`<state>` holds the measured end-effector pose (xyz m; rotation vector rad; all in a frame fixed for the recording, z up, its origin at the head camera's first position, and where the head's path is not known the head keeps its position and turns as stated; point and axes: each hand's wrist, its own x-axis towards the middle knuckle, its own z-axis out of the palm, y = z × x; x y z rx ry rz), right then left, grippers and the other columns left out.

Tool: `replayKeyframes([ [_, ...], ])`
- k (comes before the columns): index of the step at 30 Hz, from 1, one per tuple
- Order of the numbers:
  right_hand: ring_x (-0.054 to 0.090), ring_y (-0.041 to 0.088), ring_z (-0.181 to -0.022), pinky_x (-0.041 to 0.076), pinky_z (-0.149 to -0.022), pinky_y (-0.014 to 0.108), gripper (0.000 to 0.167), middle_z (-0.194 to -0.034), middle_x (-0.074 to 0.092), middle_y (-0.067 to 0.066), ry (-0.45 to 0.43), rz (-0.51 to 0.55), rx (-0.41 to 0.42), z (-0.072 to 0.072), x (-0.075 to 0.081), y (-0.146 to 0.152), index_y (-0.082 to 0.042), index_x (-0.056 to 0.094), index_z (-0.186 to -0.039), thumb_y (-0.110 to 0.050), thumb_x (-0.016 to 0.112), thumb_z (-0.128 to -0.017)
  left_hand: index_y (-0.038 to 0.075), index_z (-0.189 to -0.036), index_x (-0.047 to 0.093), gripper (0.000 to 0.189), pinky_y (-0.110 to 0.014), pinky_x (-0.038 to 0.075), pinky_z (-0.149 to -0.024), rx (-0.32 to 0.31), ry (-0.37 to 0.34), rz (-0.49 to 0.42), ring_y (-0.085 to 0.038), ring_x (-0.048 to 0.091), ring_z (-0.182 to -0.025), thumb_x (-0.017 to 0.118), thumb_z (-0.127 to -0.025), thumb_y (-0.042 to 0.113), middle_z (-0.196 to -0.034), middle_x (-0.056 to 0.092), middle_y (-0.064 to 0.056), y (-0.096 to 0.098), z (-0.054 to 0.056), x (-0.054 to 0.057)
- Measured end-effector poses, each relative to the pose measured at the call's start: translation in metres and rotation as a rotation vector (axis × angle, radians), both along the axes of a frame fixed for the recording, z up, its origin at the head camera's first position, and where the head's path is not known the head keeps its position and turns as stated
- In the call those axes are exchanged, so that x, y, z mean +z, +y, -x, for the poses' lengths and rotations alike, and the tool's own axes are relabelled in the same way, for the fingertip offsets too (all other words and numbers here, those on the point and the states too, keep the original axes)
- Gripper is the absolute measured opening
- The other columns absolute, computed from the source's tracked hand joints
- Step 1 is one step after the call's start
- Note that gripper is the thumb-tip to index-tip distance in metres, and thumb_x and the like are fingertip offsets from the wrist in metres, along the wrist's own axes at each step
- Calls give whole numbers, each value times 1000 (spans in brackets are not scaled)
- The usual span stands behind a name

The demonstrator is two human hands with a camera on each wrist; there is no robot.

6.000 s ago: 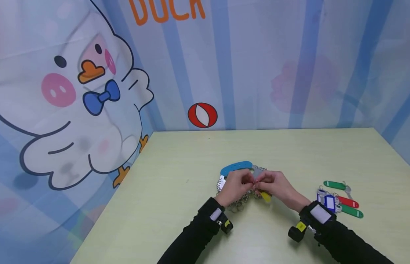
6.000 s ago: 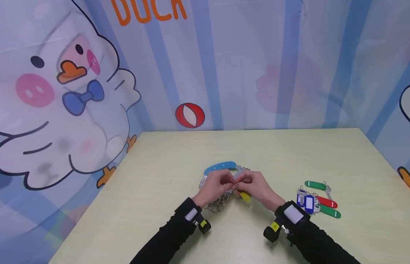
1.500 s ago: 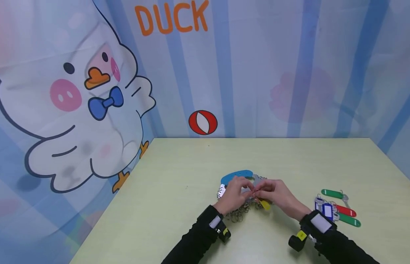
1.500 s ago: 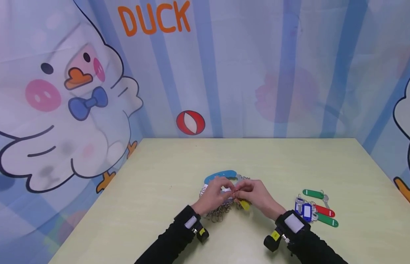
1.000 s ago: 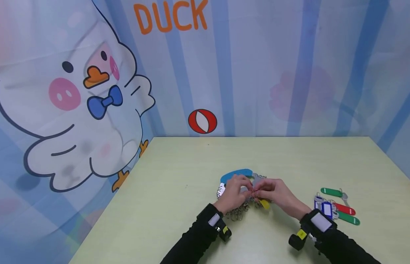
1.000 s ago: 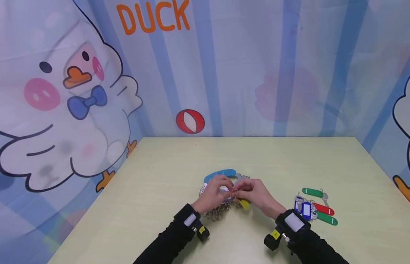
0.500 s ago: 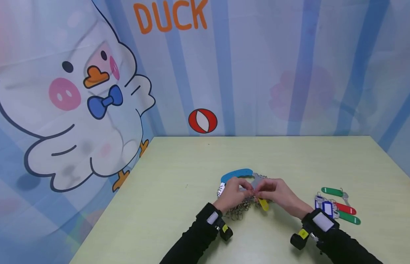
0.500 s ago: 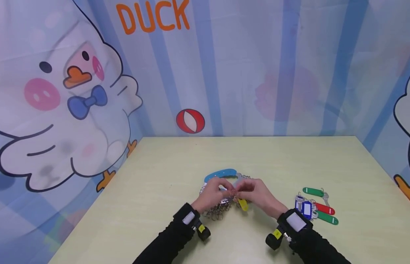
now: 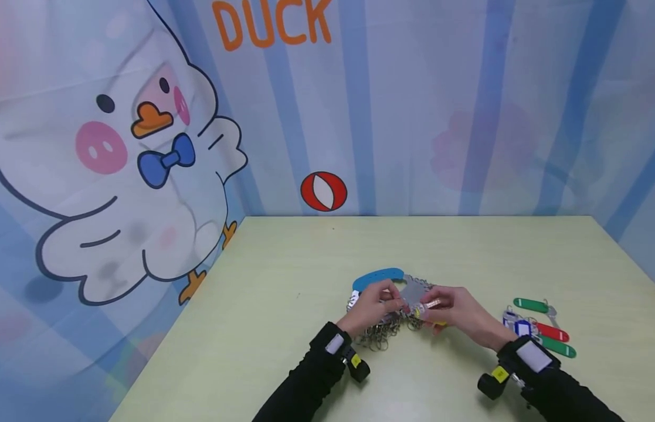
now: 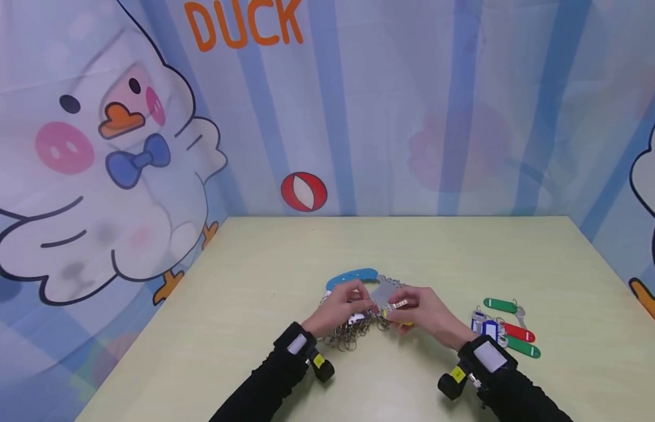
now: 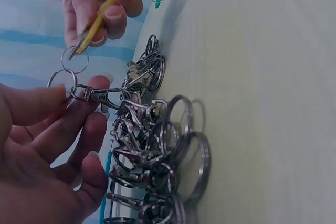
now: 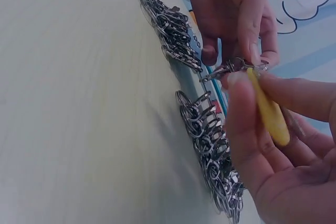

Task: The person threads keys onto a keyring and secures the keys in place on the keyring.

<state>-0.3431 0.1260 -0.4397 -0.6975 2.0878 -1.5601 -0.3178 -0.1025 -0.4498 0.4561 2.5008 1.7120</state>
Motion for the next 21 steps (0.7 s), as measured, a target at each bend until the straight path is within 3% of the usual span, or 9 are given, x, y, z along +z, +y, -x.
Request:
replayKeyframes([
  [6,65,22,-69,55,-61,33,42,-98,70,17,12,-7,-51,1,-1,5,4,52,-120,-26,64,-92,5,-95,58,6,-21,46,-71,-37,11,38,-14,68,-87,59,-95,11,-97,74,-14,1,-1,0],
  [15,57,15,-61,53,-56,32,38,-91,68,14,33,-28,-75,2,-2,4,1,50,-121,-27,59,-96,-2,-92,58,6,-15,44,-70,-64,77,115,-31,70,-94,57,-94,4,-96,73,-20,8,-2,3],
  [21,57,15,-66,51,-54,31,37,-89,68,11,55,-55,-85,4,-2,4,0,51,-119,-28,59,-96,0,-92,59,5,-15,46,-70,-54,80,134,-29,70,-93,59,-93,5,-97,73,-18,8,-2,5],
])
